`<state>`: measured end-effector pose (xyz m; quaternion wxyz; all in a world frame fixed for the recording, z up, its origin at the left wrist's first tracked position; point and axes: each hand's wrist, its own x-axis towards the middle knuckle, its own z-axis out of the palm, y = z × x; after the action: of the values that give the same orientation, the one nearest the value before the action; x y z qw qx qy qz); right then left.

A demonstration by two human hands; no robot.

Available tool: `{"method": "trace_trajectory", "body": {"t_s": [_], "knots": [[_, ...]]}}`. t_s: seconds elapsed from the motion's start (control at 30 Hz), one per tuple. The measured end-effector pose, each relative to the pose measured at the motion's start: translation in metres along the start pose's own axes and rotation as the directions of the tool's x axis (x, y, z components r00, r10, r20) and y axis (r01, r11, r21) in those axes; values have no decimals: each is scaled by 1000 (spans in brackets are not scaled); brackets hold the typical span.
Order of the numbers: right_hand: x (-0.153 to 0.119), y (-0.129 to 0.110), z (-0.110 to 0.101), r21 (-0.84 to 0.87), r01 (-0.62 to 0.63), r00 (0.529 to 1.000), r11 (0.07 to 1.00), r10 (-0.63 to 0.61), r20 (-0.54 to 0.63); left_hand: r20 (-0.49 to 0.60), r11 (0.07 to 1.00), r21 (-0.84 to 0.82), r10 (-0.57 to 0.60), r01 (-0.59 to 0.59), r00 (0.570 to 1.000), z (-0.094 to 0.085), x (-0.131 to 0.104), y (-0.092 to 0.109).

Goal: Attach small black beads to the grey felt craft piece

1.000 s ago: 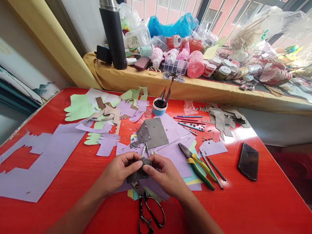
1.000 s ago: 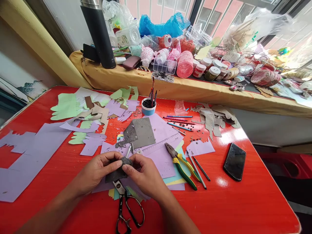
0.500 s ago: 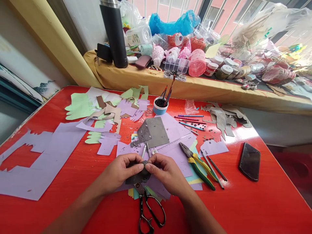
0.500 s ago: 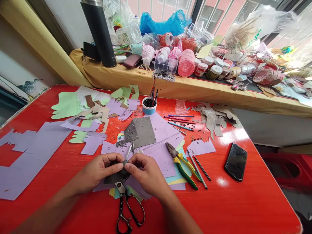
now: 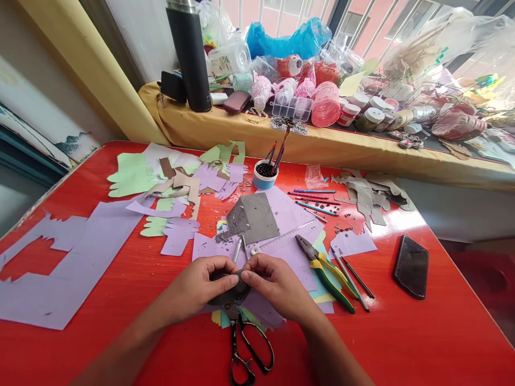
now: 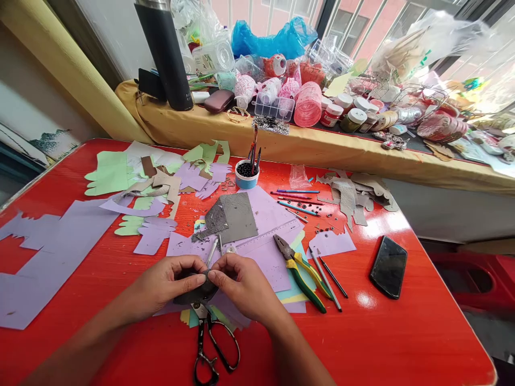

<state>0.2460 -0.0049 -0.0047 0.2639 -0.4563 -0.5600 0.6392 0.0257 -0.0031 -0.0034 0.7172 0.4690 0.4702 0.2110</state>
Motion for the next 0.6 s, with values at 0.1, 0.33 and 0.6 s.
{"method": "trace_trajectory", "body": {"t_s": [0.1,0.33,0.6], "knots": [[0,-1,-1,2,-6,1000,1000,6,20,-2,1000,-3,-20,20,1000,-1,0,0],[-1,-2,-1,43,-14,999,999,11,53,-1,999,16,-31,31,1000,-3,-3,5],[-1,-2,1,93,-18,998,996,12,69,40,1000,2,-24,24,999,-6,-4,1]]}}
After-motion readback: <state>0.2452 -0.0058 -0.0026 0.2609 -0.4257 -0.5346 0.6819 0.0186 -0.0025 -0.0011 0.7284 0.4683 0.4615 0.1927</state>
